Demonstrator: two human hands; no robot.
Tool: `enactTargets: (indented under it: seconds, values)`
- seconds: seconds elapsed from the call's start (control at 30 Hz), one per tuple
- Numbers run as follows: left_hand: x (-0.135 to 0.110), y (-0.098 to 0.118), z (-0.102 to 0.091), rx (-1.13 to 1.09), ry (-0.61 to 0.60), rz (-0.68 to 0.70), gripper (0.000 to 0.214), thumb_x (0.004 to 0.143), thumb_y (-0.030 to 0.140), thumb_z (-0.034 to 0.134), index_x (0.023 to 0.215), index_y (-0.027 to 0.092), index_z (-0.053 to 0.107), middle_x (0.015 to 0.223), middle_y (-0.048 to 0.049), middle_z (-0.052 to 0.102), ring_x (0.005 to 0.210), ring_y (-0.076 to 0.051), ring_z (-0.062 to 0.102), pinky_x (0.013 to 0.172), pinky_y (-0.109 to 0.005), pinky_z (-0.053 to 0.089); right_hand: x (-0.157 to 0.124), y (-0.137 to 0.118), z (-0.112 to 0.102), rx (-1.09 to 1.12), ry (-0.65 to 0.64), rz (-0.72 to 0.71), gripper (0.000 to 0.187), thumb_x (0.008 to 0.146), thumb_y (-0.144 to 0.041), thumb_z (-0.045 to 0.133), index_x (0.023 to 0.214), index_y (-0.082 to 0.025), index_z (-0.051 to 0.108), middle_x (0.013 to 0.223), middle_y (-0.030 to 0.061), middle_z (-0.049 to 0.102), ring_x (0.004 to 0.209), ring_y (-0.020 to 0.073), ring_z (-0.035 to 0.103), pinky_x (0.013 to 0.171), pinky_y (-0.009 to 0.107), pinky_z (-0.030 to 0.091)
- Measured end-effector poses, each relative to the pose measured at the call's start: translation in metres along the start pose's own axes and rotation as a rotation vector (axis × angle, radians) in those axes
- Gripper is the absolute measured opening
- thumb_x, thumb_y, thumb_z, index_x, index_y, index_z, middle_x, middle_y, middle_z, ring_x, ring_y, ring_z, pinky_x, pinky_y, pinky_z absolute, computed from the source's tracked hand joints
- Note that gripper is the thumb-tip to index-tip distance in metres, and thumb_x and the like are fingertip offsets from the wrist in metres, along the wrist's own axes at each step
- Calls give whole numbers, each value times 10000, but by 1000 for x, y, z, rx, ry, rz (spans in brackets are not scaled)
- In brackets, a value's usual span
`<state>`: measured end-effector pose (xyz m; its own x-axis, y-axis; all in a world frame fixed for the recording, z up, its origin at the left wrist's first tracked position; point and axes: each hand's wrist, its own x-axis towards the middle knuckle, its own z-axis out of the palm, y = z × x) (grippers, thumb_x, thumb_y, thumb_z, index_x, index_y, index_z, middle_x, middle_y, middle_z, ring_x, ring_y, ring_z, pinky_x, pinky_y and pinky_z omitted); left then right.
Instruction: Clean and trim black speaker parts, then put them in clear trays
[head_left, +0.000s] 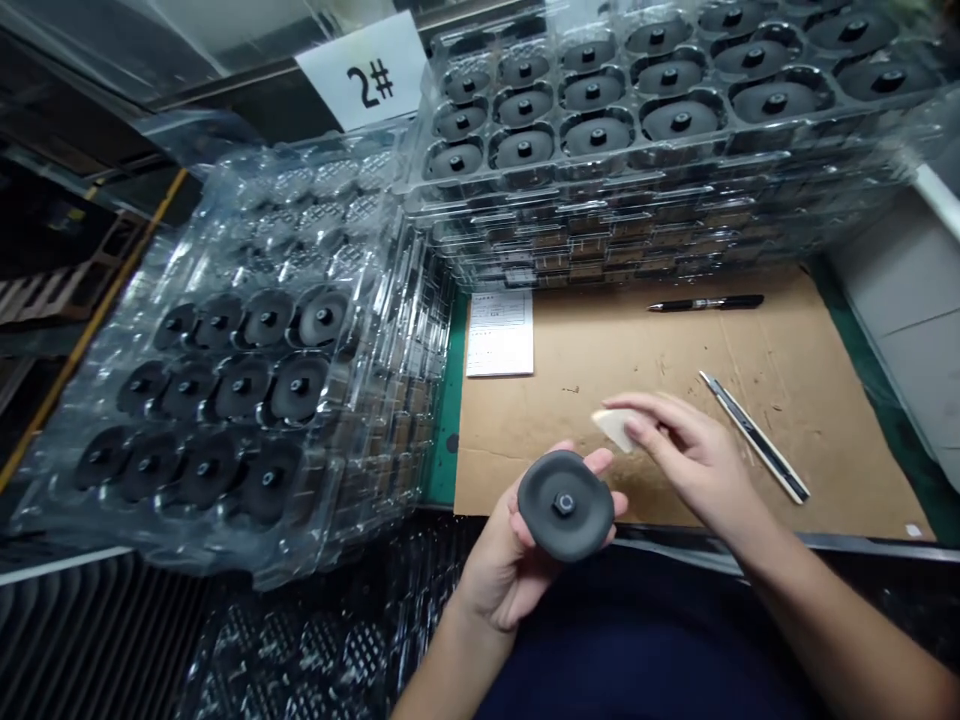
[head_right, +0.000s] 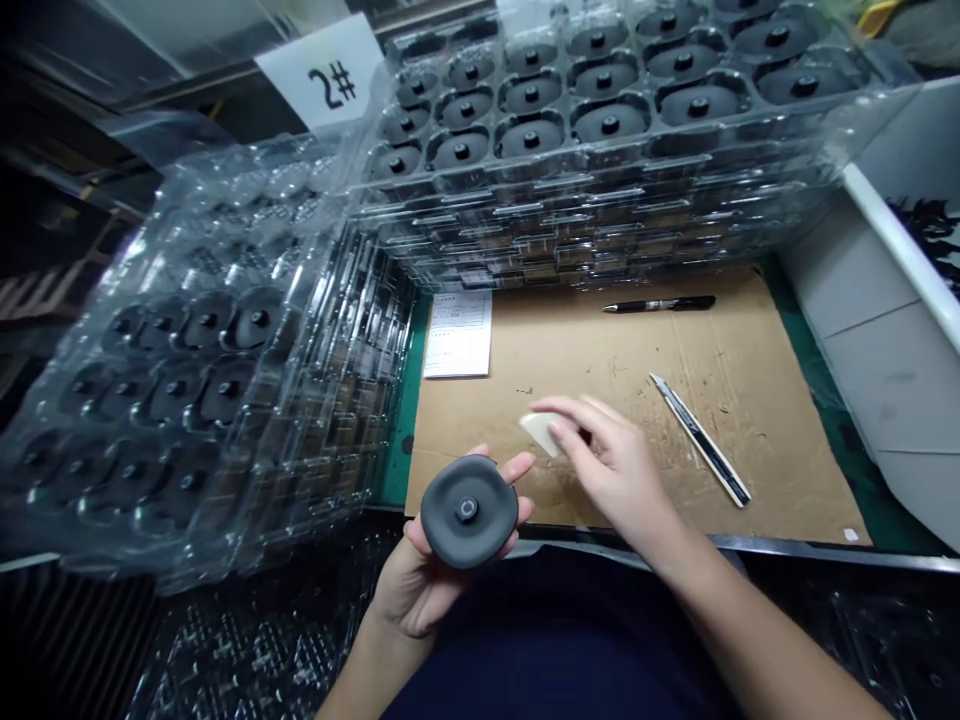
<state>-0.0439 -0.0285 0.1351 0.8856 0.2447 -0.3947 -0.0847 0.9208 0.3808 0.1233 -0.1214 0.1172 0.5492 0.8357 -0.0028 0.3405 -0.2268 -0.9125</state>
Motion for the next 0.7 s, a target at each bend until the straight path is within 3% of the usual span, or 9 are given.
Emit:
enactTargets:
  seconds: [0.07, 0.17, 0.23, 0.3, 0.37, 0.43, 0.53, 0.6, 0.7]
  values:
    - [-4, -1, -1, -46, -13, 7, 598, 677, 399, 734, 1224, 257, 540, 1320, -108, 525, 1098, -296, 579, 880, -326, 500, -19, 26, 6, -22, -78, 140, 260, 901, -331, 453, 1080, -247, 622, 1098, 37, 644, 976, 187, 608, 771, 311, 502]
    - [-7, -3, -2, -69, -18, 29, 558, 690, 365, 734, 1205, 245, 556, 1235, -87, 593, 1073, -292, 596, 857, -329, 517, -42, 52, 11, -21, -239, 150, 249, 877, -341, 481, 1038, -251, 649, 1045, 33, 677, 960, 209, 634, 798, 363, 523]
    - [-7, -5, -1, -69, -11, 36, 527, 703, 329, 732, 1194, 240, 563, 1207, -76, 609, 1054, -287, 607, 840, -330, 524, -47, 51, 7, -29, -267, 147, 231, 868, -331, 496, 1016, -260, 658, 1018, 27, 687, 939, 214, 641, 785, 374, 527]
    - [-8, -6, 1, -55, -9, 35, 514, 702, 293, 739, 1184, 238, 569, 1206, -77, 609, 1052, -288, 606, 838, -336, 522, -45, 33, -2, -62, -180, 152, 231, 871, -317, 497, 1045, -269, 642, 1046, 24, 673, 935, 207, 631, 746, 348, 518]
    - [-10, -7, 4, -29, -5, 32, 535, 673, 292, 762, 1172, 238, 576, 1202, -83, 608, 1055, -296, 602, 843, -348, 515, -40, 2, -13, -118, 9, 85, 249, 867, -278, 518, 1098, -284, 611, 1089, 12, 648, 915, 181, 612, 701, 300, 487]
    - [-12, -9, 7, 19, 29, 47, 587, 633, 327, 788, 1173, 234, 578, 1197, -88, 606, 1049, -292, 599, 858, -353, 502, -34, -31, -17, -163, 133, -143, 319, 855, -195, 536, 1154, -298, 574, 1099, -3, 635, 888, 152, 589, 714, 281, 444]
    - [-17, -13, 8, 136, 131, 84, 676, 597, 364, 807, 1205, 200, 561, 1188, -89, 604, 1068, -255, 573, 934, -326, 445, -30, -61, -11, -174, -50, -530, 349, 861, -114, 482, 1168, -260, 559, 1002, 4, 657, 797, 137, 561, 714, 300, 384]
    - [-21, -18, 5, 192, 152, 101, 688, 624, 408, 781, 1230, 189, 539, 1171, -88, 607, 1051, -242, 572, 929, -326, 451, -29, -68, -4, -215, -168, -543, 312, 863, -92, 451, 1107, -231, 588, 925, 9, 661, 745, 129, 540, 678, 298, 344]
    - [-27, -26, 1, 261, 131, 131, 584, 715, 465, 691, 1216, 203, 546, 1142, -84, 611, 1016, -253, 587, 873, -366, 497, -32, -72, 6, -328, -188, -490, 281, 852, -82, 442, 1027, -213, 619, 847, 22, 649, 723, 136, 515, 657, 302, 299]
